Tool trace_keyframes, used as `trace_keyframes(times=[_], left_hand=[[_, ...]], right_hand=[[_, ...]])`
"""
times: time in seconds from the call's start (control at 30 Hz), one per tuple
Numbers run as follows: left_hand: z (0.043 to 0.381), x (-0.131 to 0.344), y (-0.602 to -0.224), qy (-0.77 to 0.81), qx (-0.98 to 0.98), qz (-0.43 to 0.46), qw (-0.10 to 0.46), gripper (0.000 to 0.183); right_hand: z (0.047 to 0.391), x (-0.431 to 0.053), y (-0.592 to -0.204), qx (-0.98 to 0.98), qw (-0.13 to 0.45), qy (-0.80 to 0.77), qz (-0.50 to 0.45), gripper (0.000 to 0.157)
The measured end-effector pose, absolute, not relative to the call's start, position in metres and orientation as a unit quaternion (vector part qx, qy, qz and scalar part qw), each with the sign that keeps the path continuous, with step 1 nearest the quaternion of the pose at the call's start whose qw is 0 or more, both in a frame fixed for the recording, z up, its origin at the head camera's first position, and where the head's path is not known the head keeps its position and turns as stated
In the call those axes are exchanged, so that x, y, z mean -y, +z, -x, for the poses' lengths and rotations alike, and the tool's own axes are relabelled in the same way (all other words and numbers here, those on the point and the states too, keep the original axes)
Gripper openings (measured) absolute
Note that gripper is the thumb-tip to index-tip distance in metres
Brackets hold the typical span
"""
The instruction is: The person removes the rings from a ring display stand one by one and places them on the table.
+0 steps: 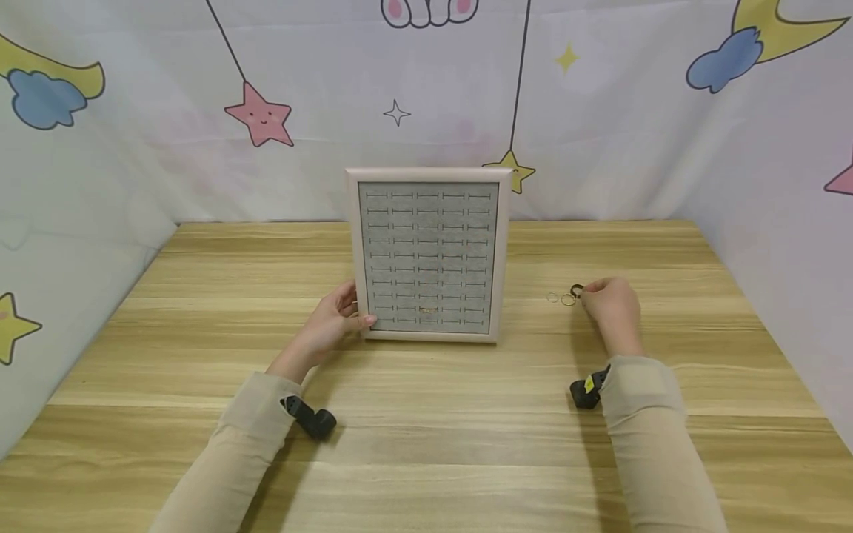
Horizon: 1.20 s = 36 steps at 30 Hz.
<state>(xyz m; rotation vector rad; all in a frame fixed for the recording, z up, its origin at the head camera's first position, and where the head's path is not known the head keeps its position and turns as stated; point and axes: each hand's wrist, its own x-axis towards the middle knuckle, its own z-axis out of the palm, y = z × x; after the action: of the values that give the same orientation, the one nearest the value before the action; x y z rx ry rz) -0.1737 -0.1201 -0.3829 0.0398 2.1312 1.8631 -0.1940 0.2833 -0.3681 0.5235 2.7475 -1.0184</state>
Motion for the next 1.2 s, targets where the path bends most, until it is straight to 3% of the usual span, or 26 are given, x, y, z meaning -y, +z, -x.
trace_keyframes(times=[1.2], left_hand=[[0.174,0.12,-0.383,0.643,-0.749,-0.014,0.157,0.075]], right_hand=[[0.193,-0.275,-0.36,-0.951,0.047,-0.267,-0.147,0.032]])
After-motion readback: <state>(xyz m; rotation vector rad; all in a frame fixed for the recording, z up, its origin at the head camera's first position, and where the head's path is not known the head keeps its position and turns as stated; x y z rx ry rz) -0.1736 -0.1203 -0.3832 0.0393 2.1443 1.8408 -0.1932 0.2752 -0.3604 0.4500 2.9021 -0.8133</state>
